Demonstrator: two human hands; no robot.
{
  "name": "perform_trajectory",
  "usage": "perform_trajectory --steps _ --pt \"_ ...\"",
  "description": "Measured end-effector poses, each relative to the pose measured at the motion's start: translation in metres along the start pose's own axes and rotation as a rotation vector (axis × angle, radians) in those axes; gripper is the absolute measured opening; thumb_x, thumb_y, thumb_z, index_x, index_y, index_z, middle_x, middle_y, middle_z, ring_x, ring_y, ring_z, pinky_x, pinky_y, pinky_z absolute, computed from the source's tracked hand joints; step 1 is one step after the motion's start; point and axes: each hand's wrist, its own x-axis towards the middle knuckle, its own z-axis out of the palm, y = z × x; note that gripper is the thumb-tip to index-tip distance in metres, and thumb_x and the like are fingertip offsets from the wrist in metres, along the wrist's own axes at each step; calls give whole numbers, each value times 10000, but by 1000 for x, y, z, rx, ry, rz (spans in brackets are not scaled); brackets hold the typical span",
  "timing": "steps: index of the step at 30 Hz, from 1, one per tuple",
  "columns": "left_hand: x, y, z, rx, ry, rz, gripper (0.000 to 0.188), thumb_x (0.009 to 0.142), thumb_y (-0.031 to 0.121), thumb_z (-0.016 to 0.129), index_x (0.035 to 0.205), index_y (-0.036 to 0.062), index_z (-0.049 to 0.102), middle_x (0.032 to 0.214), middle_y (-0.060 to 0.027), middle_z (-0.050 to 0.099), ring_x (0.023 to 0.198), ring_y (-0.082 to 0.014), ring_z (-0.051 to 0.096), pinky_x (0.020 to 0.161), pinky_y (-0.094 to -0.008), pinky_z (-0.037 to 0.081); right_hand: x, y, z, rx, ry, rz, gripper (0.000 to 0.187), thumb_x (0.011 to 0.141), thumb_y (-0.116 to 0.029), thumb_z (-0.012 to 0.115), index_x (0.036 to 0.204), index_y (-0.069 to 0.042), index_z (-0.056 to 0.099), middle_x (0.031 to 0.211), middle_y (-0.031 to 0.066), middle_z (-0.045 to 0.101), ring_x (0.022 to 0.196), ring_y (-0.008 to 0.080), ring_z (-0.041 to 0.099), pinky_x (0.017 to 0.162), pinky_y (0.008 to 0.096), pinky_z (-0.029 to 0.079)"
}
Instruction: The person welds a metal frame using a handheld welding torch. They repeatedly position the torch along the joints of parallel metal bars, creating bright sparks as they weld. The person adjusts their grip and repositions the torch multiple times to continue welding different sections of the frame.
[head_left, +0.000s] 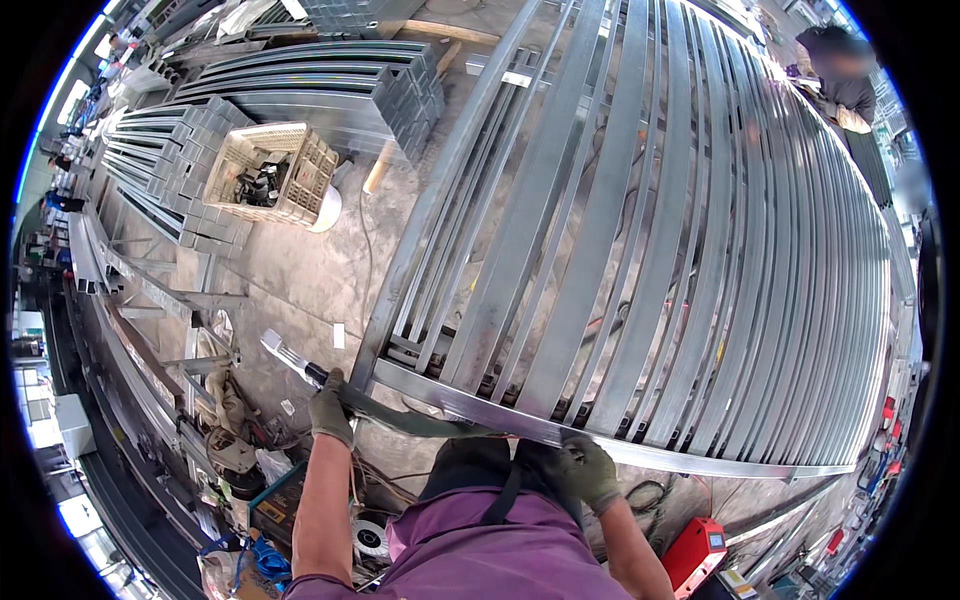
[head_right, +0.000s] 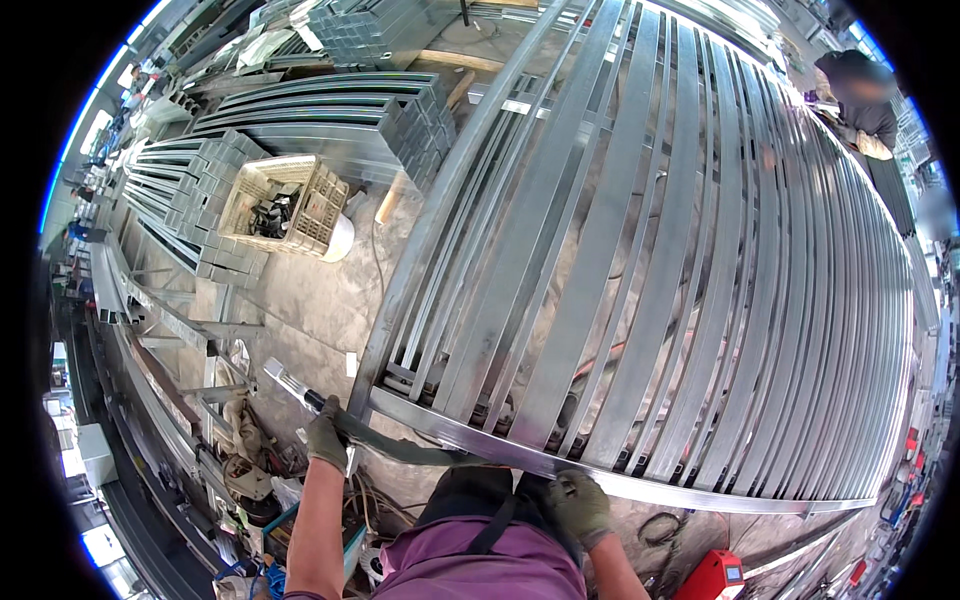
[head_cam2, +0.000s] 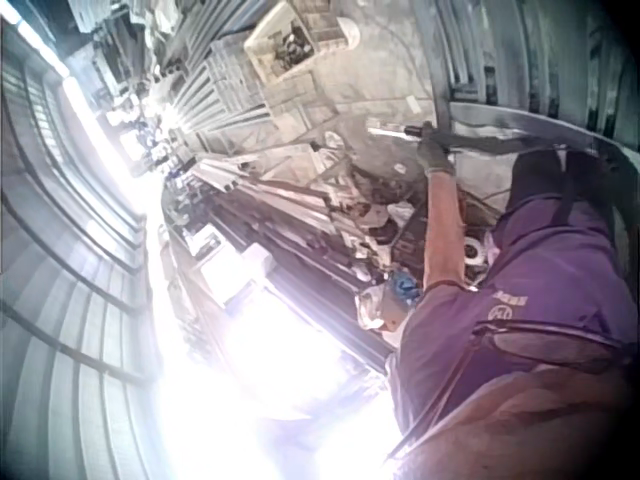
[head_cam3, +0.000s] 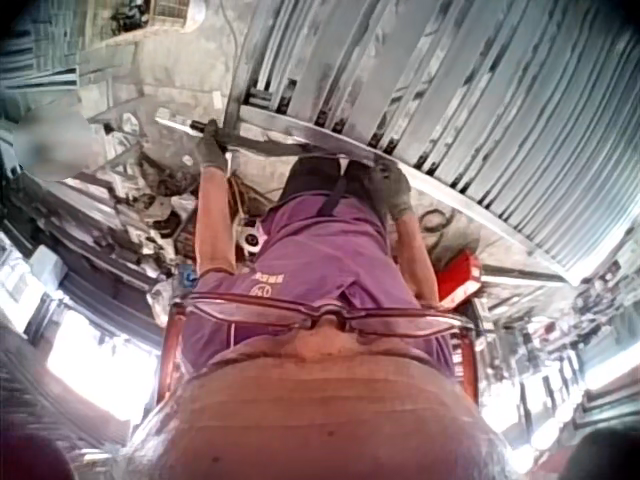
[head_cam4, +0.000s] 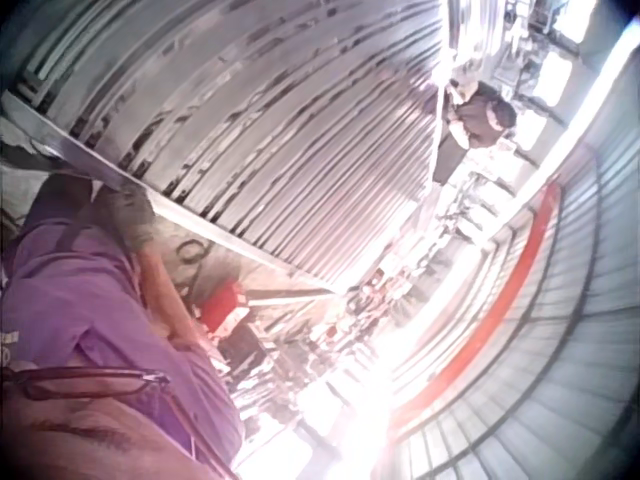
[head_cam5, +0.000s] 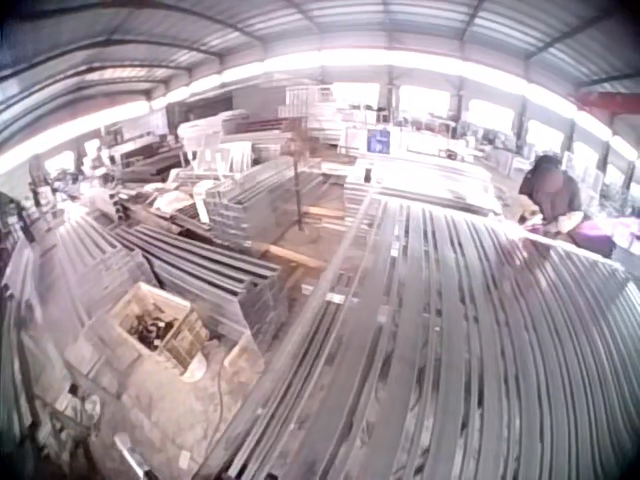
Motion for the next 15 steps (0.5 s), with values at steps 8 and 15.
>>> perform_trajectory --steps 8,15 --pt "80 20 -20 226 94 176 233 941 174 892 1019 136 675 820 16 629 646 -164 604 556 -381 496 11 68 -8 -17 314 129 332 1010 -376 799 1029 -45 801 928 175 810 854 308 797 780 431 612" --pt "85 5 -4 73 152 35 204 942 195 891 1026 106 727 802 -24 666 635 -197 635 568 -401 539 14 57 9 -103 514 127 309 1030 -362 769 936 -68 757 838 173 754 776 369 745 701 482 567"
